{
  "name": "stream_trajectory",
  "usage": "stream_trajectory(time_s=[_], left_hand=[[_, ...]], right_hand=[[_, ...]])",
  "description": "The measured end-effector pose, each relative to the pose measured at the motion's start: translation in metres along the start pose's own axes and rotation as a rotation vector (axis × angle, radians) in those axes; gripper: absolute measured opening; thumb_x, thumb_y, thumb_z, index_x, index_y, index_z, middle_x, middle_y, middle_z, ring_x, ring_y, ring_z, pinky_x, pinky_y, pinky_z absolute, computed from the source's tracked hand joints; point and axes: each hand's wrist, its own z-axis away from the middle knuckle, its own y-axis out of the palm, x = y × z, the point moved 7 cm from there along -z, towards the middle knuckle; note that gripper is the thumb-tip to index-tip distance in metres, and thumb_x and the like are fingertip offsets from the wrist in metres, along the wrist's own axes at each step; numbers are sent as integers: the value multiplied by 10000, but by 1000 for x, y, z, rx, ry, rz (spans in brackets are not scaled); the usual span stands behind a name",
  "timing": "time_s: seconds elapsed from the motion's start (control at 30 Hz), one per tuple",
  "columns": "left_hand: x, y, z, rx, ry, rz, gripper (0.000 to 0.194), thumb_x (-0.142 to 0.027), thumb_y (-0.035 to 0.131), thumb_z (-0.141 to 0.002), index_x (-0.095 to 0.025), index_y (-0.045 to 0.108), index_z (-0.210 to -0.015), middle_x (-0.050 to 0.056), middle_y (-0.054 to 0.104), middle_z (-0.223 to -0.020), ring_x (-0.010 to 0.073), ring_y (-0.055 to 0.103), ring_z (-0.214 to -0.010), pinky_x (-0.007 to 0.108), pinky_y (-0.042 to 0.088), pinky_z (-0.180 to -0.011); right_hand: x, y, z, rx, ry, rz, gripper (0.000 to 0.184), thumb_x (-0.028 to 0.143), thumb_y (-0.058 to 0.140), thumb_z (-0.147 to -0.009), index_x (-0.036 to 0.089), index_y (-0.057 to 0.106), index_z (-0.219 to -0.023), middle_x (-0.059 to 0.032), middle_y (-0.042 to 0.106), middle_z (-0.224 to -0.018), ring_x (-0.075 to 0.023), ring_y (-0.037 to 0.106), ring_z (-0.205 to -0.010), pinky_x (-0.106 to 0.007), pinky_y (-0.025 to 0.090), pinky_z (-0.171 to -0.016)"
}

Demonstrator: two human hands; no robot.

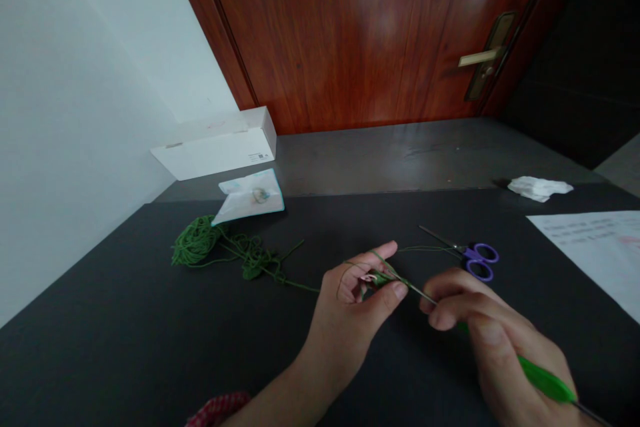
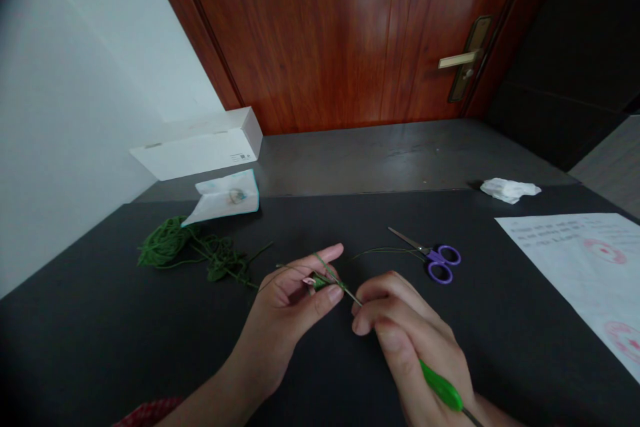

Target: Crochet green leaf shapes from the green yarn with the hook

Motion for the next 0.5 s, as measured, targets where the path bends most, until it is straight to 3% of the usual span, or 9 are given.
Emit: stream_trajectory(time_s=[0.1,0.17,0.23,0.33,0.43,0.5], left_hand=[[5,3,0,-9,-6,37,85,-136,751,-703,-172,679,-675,17,703,-856,167,614,-867,274,414,-874],[12,6,-1,19,-46,130,104,-136,764,-688,-172,712,-771,-10,670,-780,139,584,-763,280,419,-832],[16,9,-1,69,-104,262,293,-140,780,-678,-177,727,-964,-37,631,-721,118,552,-716,277,414,-801],[18,12,1,163,-197,382,493,-145,805,-669,-180,688,-1146,-53,618,-707,93,536,-707,269,392,-820],[15,14,3,273,-257,378,497,-135,817,-662,-170,698,-1143,-52,631,-713,69,531,-682,263,385,-831],[13,14,4,310,-279,372,530,-129,826,-651,-175,691,-1162,-51,637,-714,65,536,-672,257,395,-801]], right_hand=[[14,10,-3,60,-215,296,247,307,419,-990,201,615,-882,-60,606,-815,-194,565,-730,-326,428,-639],[22,15,-3,26,-393,520,282,289,430,-992,182,628,-822,-62,609,-775,-189,542,-708,-349,415,-668],[25,19,-1,-10,-537,683,345,287,411,-1005,188,638,-764,-66,634,-769,-197,541,-734,-383,415,-734],[23,19,3,33,-702,742,360,296,414,-1009,214,668,-767,-57,673,-779,-212,545,-777,-419,410,-796],[26,11,11,140,-866,705,383,315,391,-1020,204,709,-839,-45,703,-781,-200,580,-791,-412,423,-815],[28,2,12,206,-867,649,418,347,355,-1030,194,718,-891,-35,730,-790,-182,621,-821,-376,449,-849]])
